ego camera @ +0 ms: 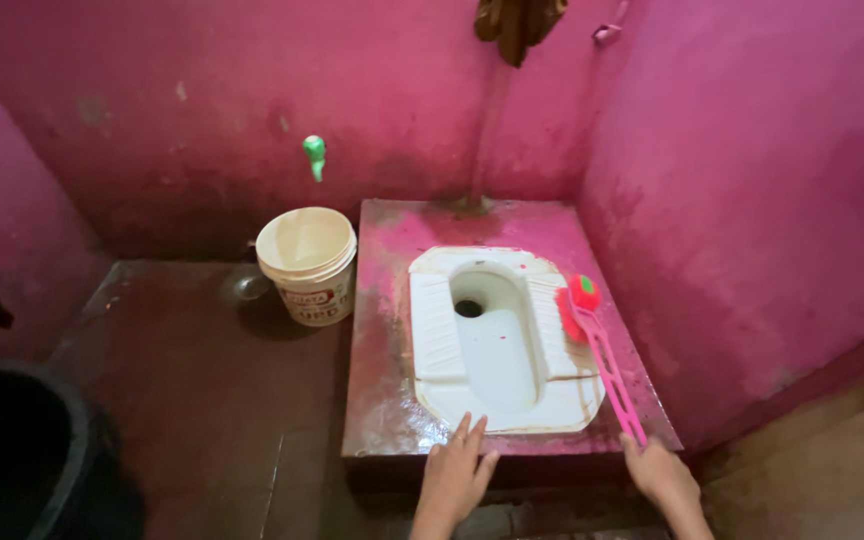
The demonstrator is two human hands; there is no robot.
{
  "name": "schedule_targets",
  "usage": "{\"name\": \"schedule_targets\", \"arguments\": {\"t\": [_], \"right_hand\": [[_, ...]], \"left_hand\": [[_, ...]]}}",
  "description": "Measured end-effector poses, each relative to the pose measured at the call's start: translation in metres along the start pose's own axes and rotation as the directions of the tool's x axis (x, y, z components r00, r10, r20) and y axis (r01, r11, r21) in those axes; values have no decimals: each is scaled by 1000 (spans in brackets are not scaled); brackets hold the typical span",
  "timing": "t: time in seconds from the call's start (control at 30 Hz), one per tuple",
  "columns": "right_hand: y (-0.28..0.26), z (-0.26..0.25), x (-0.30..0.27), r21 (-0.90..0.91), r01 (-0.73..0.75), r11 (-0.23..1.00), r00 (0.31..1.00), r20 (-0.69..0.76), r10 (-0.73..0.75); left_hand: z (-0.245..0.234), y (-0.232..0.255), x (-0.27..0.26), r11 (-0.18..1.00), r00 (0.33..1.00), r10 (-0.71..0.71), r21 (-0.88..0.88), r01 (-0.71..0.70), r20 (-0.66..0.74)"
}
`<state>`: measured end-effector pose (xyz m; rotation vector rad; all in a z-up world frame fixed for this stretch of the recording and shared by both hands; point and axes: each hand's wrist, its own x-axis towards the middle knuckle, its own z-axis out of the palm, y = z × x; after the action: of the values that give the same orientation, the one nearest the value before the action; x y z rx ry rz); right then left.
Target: The person scrubs a white squat toilet pan with a pink long-handled brush. They repeatedly scrub the rim and inner surfaces of the pan while water runs from a wall tap into a nearby bucket.
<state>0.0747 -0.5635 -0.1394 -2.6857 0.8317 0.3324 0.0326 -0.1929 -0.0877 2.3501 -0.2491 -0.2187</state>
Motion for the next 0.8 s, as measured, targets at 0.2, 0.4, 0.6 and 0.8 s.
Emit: {"name": "schedule_targets", "arguments": {"t": [0.2, 0.4, 0.6, 0.8], "right_hand": [[-81, -18, 88, -107, 41, 993, 999, -2, -41], [-67, 20, 58, 30, 5, 1000, 999, 36, -6], [33, 98, -49, 10, -136, 991, 991, 5, 136], [-14, 116, -54, 839, -305, 450, 919, 384, -92]], "left_hand": [[37, 8, 9, 974, 978, 207, 100, -203, -34], [61, 9, 10, 918, 932, 363, 178, -354, -20], [78, 20, 19, 940, 939, 339, 14, -340, 57], [101, 37, 43, 946, 923, 303, -192, -262, 235]]}}
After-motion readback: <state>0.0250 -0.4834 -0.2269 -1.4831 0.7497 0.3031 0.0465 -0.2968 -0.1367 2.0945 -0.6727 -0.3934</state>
